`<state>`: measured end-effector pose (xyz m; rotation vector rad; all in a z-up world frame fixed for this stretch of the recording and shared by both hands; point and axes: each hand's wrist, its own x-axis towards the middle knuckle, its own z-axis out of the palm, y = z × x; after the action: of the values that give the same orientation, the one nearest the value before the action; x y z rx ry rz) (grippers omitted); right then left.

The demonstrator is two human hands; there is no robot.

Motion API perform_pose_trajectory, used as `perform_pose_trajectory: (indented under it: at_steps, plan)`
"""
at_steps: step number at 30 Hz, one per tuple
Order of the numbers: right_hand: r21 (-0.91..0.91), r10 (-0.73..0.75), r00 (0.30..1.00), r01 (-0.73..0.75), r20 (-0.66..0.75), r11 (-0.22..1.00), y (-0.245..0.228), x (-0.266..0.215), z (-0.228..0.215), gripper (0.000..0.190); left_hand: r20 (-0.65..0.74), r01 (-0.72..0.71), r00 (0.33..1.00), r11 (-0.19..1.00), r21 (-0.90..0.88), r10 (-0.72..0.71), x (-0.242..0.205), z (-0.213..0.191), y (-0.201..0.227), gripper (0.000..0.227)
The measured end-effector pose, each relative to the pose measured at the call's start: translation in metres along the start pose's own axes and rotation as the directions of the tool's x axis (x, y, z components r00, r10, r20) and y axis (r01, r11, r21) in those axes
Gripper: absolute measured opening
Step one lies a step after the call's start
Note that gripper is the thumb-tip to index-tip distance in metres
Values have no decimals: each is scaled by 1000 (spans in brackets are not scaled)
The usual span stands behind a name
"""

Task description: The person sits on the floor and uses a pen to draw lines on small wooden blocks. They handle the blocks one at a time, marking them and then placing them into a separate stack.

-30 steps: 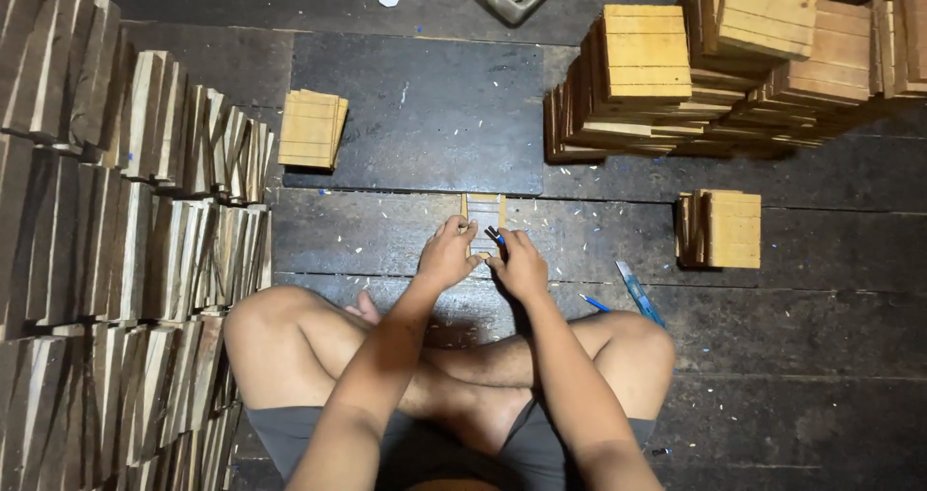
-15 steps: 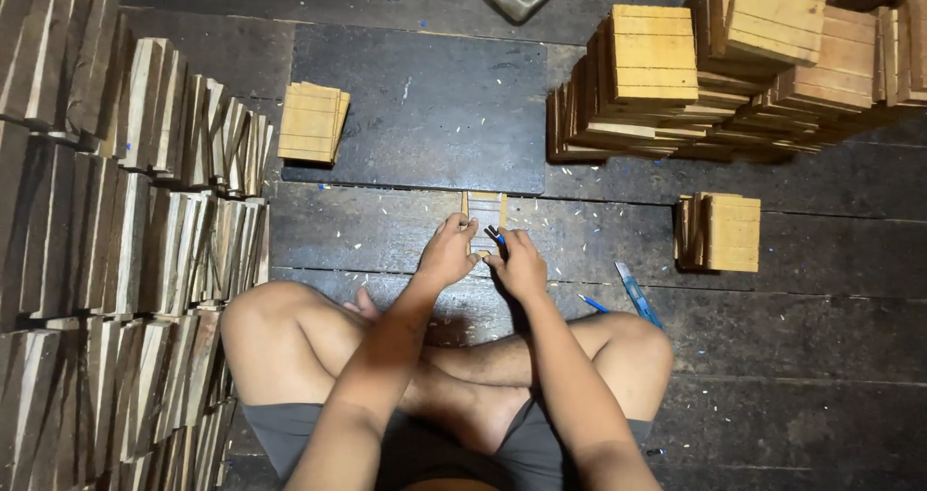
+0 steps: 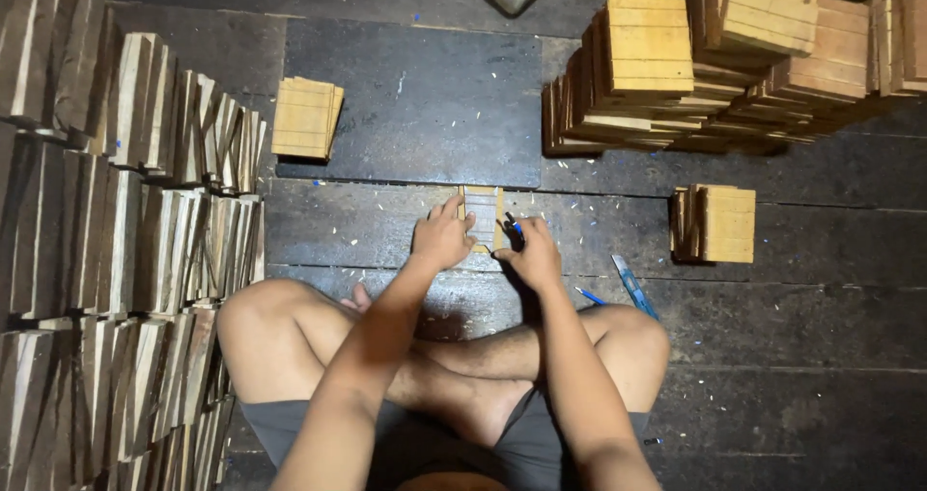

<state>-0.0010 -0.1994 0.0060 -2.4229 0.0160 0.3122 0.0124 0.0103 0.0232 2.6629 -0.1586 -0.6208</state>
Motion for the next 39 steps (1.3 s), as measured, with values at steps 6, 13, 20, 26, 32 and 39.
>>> perform_pose_trajectory:
  at_steps: [6,13,20,26,32,39]
  plan:
    - [-226,-26,996,46,91,973,-2,-2,10,60,-28,-43,999,997,66,45,3,-4,0,46]
    - [-196,-125,991,133,51,971,2,-10,15,52,24,-74,997,992,104,72,0,-11,6,63]
    - [-155,-86,996,88,19,984,15,-5,28,46,20,-74,997,991,113,72,10,-4,0,47]
    - [-59,-55,998,55,12,997,18,4,24,44,62,-32,998,971,236,18,25,0,7,55]
    - [333,17,914,130,-405,934,15,13,0,27,93,-16,996,964,266,-10,48,13,8,49]
    - [511,189,922,10,-337,859,16,24,-3,47,131,0,991,973,230,-31,47,-1,11,57]
